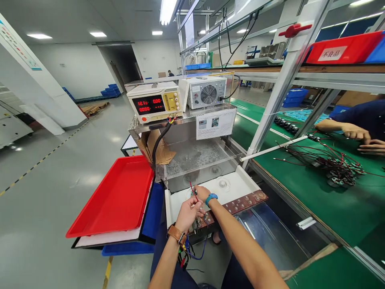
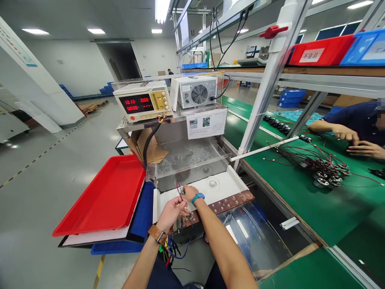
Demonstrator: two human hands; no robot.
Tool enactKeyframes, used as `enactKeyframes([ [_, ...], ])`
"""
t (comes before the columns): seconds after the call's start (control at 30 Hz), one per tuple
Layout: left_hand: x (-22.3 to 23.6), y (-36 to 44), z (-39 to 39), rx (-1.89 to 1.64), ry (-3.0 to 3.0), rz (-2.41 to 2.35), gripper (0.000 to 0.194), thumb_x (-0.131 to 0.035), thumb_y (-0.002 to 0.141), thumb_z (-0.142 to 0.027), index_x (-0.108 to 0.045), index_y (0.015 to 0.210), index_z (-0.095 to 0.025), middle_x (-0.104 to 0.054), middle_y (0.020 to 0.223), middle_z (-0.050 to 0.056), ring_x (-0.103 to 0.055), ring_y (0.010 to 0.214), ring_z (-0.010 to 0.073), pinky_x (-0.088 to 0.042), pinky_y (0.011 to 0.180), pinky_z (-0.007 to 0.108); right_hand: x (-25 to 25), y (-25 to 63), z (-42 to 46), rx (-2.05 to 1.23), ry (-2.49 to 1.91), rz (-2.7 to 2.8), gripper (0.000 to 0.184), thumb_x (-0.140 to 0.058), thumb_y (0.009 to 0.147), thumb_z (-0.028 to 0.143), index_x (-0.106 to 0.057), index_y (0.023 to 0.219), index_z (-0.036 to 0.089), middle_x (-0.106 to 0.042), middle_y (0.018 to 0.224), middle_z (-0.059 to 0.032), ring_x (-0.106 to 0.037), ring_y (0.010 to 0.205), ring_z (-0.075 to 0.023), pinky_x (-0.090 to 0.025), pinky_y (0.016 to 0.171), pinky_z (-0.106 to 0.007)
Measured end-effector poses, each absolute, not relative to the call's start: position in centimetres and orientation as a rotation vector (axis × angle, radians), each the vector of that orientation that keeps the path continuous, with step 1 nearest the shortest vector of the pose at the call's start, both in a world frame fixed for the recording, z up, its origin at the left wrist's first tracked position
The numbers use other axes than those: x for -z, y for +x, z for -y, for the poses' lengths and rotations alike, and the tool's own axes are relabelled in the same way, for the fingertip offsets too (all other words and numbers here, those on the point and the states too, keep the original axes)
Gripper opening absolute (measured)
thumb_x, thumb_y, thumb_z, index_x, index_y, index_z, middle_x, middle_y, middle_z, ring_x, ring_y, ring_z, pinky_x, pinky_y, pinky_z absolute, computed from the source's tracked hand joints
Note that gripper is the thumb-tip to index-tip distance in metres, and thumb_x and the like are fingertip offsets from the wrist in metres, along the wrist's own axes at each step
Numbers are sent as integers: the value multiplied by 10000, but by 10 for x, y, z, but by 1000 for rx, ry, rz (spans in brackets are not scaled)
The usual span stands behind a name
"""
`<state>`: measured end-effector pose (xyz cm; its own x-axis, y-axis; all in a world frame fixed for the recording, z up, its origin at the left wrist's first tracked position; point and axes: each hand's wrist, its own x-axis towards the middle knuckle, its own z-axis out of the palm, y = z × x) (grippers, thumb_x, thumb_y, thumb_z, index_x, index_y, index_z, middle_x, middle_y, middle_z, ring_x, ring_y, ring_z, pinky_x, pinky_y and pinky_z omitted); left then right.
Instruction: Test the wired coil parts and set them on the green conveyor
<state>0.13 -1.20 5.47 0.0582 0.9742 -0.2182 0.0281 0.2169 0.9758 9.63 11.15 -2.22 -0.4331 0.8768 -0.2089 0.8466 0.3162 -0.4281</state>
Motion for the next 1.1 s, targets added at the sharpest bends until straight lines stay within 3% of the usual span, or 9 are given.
enactKeyframes([
  [0.27,-16,1,-3,-952,1434,-1599,192,-575,724,-341,-675,744,-178,-709,780,48,-620,764,196,-472,771,331,34,98,-116,-712,-1608,2486,410,-633,744,445,-564,1083,226,-690,927,-61,-631,867,-218,-346,657,-260],
  [0.6,-1,1,-2,-854,1529,-1673,229,-537,774,-325,-706,813,-176,-732,781,48,-642,763,186,-469,759,294,33,97,-115,-689,-1629,2470,414,-639,731,453,-573,1077,234,-690,943,-51,-625,893,-219,-355,706,-263],
  [1.1,-1,3,-1,-766,1517,-1748,187,-534,776,-301,-675,767,-179,-709,754,39,-628,751,171,-436,732,269,36,97,-115,-621,-1576,2485,382,-615,732,440,-573,1035,211,-696,897,-60,-639,859,-227,-363,670,-270],
])
